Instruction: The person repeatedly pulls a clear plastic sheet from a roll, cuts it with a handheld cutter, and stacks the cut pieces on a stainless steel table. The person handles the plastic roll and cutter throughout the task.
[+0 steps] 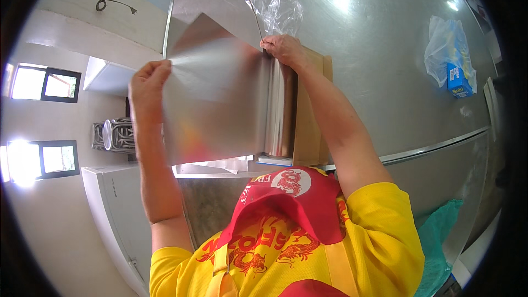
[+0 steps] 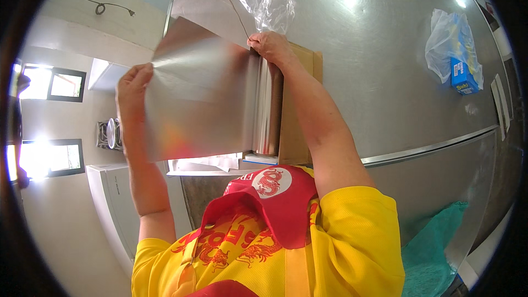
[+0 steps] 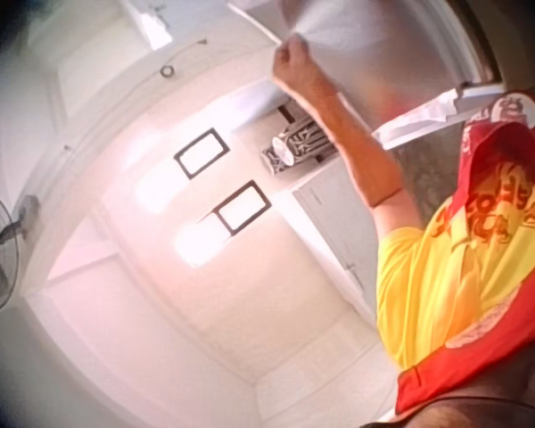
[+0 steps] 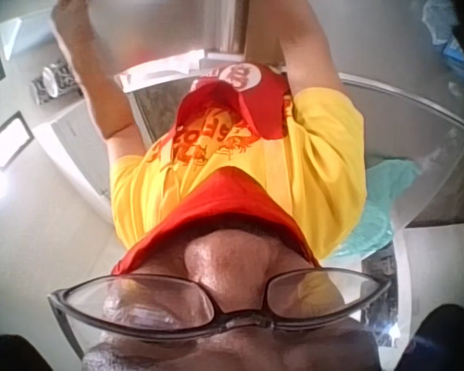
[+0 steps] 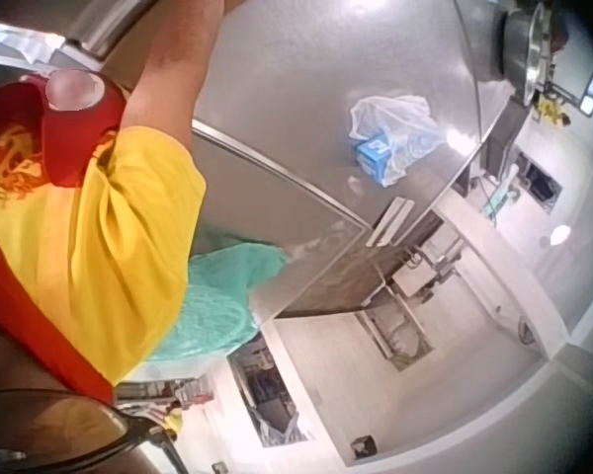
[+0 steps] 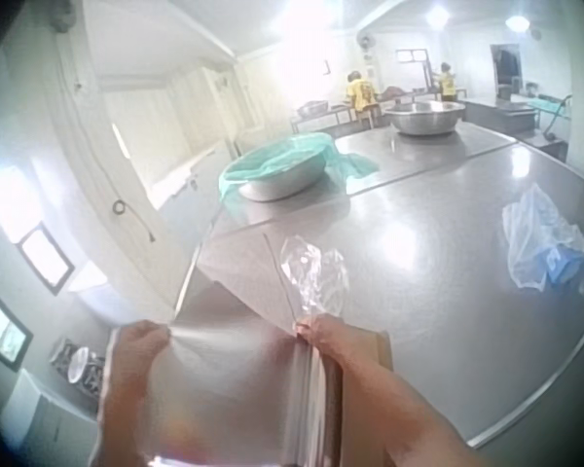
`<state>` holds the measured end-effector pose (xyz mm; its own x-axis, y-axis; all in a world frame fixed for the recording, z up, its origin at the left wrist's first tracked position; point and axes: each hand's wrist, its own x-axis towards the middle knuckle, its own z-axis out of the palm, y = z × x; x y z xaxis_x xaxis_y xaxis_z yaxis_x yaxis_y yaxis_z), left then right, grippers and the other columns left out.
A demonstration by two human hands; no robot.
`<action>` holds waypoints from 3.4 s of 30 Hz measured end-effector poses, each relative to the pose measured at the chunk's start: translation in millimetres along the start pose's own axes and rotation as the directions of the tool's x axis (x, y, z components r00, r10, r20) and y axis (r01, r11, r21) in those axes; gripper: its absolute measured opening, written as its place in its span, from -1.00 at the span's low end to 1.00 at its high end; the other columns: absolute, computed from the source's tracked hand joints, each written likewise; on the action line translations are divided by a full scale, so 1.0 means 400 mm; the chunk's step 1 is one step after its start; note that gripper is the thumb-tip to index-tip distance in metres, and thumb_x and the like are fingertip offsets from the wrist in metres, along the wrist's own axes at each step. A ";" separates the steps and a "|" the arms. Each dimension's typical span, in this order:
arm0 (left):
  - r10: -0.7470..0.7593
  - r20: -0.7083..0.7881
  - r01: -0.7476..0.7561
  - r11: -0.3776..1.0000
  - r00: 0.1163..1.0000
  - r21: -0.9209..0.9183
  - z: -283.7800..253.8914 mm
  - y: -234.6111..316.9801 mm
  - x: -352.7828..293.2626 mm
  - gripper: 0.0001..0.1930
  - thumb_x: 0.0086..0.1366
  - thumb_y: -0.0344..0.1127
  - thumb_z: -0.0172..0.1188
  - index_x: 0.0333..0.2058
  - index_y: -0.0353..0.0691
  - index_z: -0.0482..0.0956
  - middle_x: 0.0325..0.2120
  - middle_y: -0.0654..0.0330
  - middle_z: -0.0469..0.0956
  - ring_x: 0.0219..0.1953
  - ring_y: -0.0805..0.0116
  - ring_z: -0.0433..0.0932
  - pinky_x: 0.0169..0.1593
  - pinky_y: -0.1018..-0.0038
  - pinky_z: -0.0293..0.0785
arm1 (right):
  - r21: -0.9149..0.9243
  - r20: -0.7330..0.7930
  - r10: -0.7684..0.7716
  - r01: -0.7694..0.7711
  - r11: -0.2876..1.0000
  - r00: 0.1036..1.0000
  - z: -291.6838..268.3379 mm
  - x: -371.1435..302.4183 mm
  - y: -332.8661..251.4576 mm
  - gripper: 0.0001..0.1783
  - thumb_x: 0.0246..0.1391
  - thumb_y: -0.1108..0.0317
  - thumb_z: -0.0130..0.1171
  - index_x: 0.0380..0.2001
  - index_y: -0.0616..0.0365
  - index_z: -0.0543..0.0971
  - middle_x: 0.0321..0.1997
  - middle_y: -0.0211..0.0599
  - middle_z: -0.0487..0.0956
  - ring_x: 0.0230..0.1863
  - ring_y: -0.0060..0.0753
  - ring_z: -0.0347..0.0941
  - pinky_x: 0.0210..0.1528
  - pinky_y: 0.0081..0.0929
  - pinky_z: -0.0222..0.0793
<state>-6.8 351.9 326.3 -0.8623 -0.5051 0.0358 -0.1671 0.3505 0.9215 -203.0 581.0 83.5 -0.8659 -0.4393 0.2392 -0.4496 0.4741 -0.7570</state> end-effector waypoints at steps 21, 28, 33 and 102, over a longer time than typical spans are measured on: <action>-0.065 -0.053 0.080 0.925 0.997 0.372 -0.390 -0.230 0.196 -0.76 0.33 -0.24 0.31 -0.29 -0.35 0.72 -0.42 0.26 0.65 -0.36 0.50 0.55 -0.21 0.51 0.48 | 0.026 0.044 0.029 -0.030 0.999 0.999 0.009 0.004 0.024 -0.64 0.30 -0.07 0.13 -0.08 -0.16 0.73 -0.12 -0.28 0.74 -0.07 -0.10 0.65 0.00 -0.17 0.52; -0.297 -0.338 0.442 0.720 0.893 0.535 -0.415 -0.898 0.140 -0.81 0.20 -0.30 0.41 -0.29 -0.29 0.79 -0.43 0.09 0.72 -0.41 0.32 0.62 -0.24 0.36 0.54 | -0.007 0.082 0.064 -0.063 0.998 0.995 -0.001 0.006 -0.020 -0.66 0.31 -0.01 0.16 -0.06 -0.10 0.73 -0.10 -0.28 0.74 -0.06 -0.15 0.67 0.03 -0.26 0.53; -0.338 -0.531 0.612 0.602 0.777 0.513 -0.359 -0.955 0.101 -0.78 0.30 -0.19 0.34 -0.24 -0.20 0.79 -0.14 -0.02 0.73 -0.07 0.02 0.70 0.06 0.18 0.58 | -0.033 0.078 0.033 -0.031 0.999 0.996 0.004 0.015 0.005 -0.68 0.31 0.00 0.17 -0.07 -0.13 0.74 -0.19 -0.30 0.74 -0.13 -0.18 0.67 -0.05 -0.29 0.52; -0.346 -0.475 0.533 0.773 0.809 0.345 -0.320 -0.967 0.133 -0.73 0.19 -0.24 0.41 -0.24 -0.33 0.77 -0.25 -0.05 0.74 -0.16 0.15 0.72 -0.01 0.26 0.60 | -0.062 0.128 0.108 -0.101 0.993 0.986 -0.005 0.012 0.011 -0.68 0.32 -0.01 0.18 -0.04 -0.16 0.73 -0.19 -0.31 0.75 -0.16 -0.18 0.67 -0.07 -0.28 0.53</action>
<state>73.2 88.6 21.2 -0.4128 -0.9046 -0.1061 -0.7532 0.2736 0.5982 -209.8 582.6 82.6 -0.8744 -0.4791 0.0760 -0.3724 0.5624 -0.7382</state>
